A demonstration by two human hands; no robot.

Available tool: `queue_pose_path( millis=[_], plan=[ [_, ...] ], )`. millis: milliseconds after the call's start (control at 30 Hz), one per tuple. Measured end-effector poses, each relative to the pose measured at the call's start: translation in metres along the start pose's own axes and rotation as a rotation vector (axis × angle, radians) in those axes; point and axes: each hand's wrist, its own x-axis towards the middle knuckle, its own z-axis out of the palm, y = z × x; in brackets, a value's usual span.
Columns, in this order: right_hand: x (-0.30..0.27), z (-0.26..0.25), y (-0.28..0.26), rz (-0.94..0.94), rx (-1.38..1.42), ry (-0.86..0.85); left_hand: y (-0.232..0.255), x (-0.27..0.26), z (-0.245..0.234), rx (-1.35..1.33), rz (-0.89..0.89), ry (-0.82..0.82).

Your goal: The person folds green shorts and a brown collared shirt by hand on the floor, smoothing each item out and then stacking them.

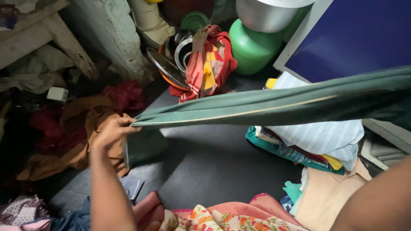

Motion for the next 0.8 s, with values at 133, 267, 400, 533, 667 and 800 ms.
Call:
queue_pose_path(
  millis=[133,267,400,533,667,800],
  plan=[
    [0.005,0.004,0.03,0.126,0.017,-0.016,0.071,-0.034,-0.027,-0.197,-0.28,-0.051],
    [0.015,0.009,0.057,0.217,0.009,-0.026,0.069,0.003,-0.025,0.02,-0.188,-0.171],
    [0.025,0.027,0.084,0.3,-0.039,-0.011,0.002,0.062,0.053,0.937,0.176,0.792],
    [0.032,0.08,0.11,0.129,-0.496,0.127,-0.083,0.067,0.114,0.408,-0.04,0.919],
    [0.034,0.112,0.12,-0.178,-0.862,0.246,-0.158,0.015,0.162,0.298,-0.342,1.098],
    [0.037,0.114,0.124,-0.114,-0.57,0.113,-0.193,-0.037,0.19,0.483,-0.674,1.226]
  ],
)
